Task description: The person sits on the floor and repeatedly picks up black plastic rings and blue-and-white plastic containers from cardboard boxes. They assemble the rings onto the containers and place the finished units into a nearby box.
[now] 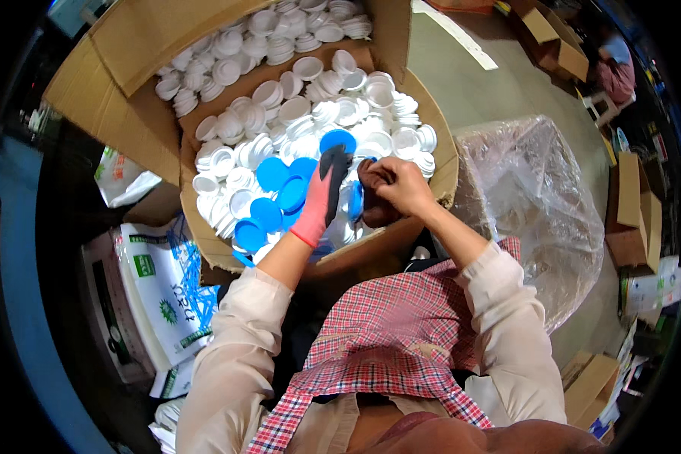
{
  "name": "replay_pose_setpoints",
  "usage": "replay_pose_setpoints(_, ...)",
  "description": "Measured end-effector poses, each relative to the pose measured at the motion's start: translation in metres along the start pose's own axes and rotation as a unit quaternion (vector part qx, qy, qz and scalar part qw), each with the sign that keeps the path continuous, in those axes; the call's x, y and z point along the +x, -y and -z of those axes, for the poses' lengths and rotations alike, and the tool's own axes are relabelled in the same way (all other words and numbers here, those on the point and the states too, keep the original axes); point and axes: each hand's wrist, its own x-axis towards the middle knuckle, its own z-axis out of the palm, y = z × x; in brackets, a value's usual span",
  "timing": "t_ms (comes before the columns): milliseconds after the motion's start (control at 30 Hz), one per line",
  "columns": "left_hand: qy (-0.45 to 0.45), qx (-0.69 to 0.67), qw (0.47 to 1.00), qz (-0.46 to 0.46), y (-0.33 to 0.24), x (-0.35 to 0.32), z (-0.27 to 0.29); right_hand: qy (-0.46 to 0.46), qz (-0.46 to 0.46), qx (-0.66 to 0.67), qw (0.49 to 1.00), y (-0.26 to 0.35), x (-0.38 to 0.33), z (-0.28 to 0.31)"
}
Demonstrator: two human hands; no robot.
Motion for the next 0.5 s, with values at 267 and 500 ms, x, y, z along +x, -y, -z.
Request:
replay_pose_setpoints(267, -0.008, 0.108, 0.99, 0.087, -0.004, -0.005, 0.002, -0.032, -0.123, -0.134, 0.983, -0.036, 0.004, 0.034)
replay_pose_setpoints(500, -0.022, 0.474, 0.879, -0.037, 0.01, 0.001, 0.004, 0.002, -0.053, -0.063, 0.997, -0.044, 0.021, 0.017)
